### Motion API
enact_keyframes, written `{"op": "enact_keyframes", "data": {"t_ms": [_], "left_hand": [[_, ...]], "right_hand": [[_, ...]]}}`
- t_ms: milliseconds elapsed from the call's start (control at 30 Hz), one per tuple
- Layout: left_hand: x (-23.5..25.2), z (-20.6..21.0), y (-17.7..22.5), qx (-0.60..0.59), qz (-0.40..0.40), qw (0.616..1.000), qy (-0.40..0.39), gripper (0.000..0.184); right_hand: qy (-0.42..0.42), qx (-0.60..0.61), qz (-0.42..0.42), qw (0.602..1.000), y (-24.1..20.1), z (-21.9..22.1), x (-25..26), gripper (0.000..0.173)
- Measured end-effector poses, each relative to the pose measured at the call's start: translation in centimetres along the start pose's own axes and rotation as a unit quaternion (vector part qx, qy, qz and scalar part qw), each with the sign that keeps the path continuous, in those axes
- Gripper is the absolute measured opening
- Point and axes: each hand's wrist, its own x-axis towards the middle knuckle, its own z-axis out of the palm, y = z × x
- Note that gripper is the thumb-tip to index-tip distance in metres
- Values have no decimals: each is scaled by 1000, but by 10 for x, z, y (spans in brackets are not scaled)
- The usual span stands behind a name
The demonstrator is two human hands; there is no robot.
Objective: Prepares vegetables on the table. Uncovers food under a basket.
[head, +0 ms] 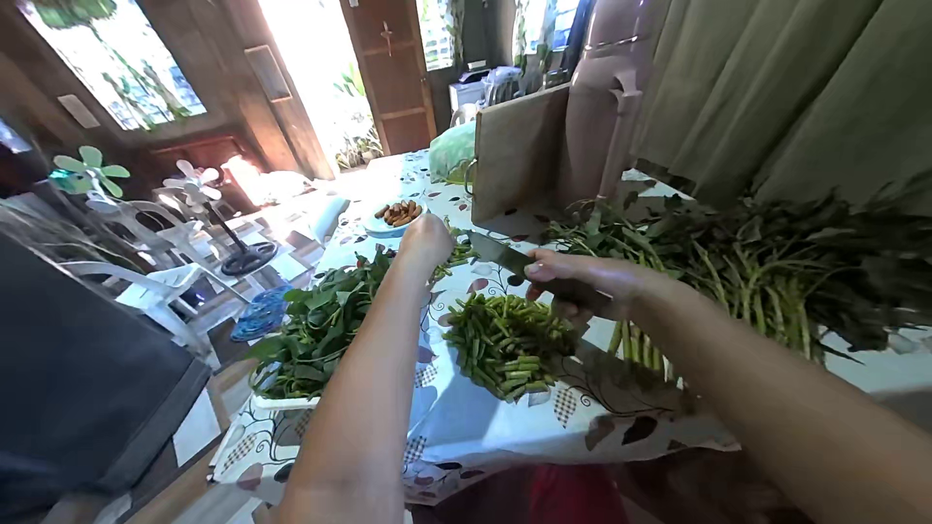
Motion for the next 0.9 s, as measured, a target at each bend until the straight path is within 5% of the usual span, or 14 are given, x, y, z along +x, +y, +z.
{"op": "enact_keyframes", "data": {"t_ms": [233, 400, 467, 667, 800, 900], "left_hand": [[51, 44, -1, 38, -28, 998, -28, 25], [44, 84, 25, -47, 118, 989, -78, 34], [29, 96, 43, -117, 106, 979, -130, 36], [22, 113, 54, -29, 275, 945, -177, 24], [5, 80, 49, -53, 201, 954, -218, 25], [-39, 52, 38, -321, 43, 922, -211, 36]], "right_hand": [[-19, 133, -11, 991, 8, -22, 8, 50], [-48, 171, 4, 984, 10, -27, 5, 45], [-60, 158, -13, 986, 10, -28, 3, 40], [7, 159, -45, 986, 4, -20, 0, 50], [173, 122, -15, 977, -3, -1, 7, 52], [283, 17, -55, 958, 2, 15, 24, 43]]}}
